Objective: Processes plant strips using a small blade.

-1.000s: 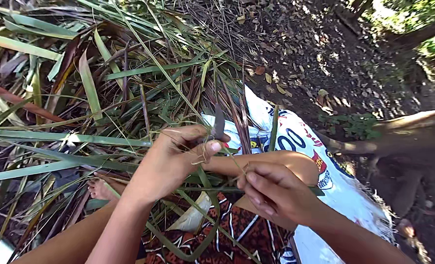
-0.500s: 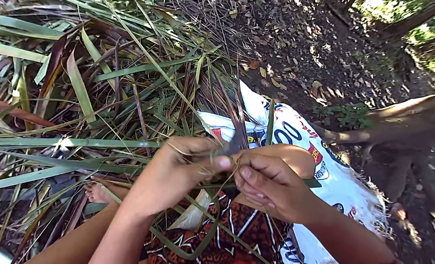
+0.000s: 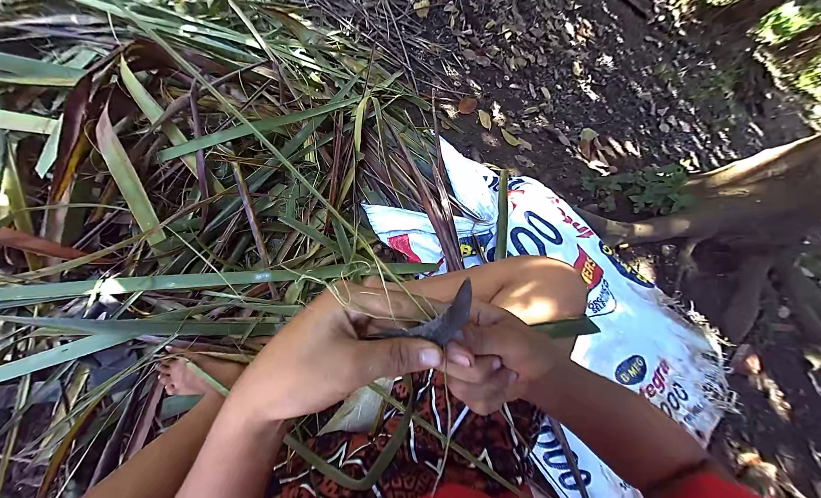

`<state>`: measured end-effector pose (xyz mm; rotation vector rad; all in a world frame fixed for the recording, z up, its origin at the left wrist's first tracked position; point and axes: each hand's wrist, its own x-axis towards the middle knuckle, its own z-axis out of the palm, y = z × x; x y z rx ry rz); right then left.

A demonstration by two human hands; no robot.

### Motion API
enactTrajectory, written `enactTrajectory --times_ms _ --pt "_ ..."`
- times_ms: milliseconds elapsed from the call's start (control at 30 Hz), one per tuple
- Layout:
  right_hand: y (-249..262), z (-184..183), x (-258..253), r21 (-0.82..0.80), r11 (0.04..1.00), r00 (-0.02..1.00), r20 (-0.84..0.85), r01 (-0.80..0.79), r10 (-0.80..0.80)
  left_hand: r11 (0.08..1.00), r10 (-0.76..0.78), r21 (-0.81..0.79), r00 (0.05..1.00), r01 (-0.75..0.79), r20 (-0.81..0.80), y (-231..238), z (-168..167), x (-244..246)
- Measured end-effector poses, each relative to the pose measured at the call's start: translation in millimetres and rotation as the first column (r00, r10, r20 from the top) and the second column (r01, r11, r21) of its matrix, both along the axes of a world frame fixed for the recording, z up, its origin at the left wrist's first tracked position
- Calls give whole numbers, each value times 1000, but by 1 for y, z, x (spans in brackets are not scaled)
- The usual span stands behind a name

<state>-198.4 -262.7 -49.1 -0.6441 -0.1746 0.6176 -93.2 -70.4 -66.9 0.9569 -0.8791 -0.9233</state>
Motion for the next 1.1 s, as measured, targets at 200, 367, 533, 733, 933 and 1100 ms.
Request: enactTrajectory --times_ms 200,367,533,733,933,1100 --pt "4 -1 0 -15 999 999 -10 50 -51 979 200 50 980 -199 -21 11 6 4" --pt "6 1 -4 -95 991 996 11 90 -90 940 336 71 942 -334 -19 23 8 13" --pt "4 1 -9 -157 982 995 25 104 -101 875 480 102 876 -473 -55 35 12 21" --pt "-8 -5 -21 -412 908 992 120 74 -27 737 671 90 741 -670 19 56 13 38" --pt "-4 9 -10 -673 725 970 242 149 26 742 662 45 742 -668 106 39 18 23" --pt "22 30 22 -578 723 891 440 378 -113 781 618 -20 767 -624 173 36 19 15"
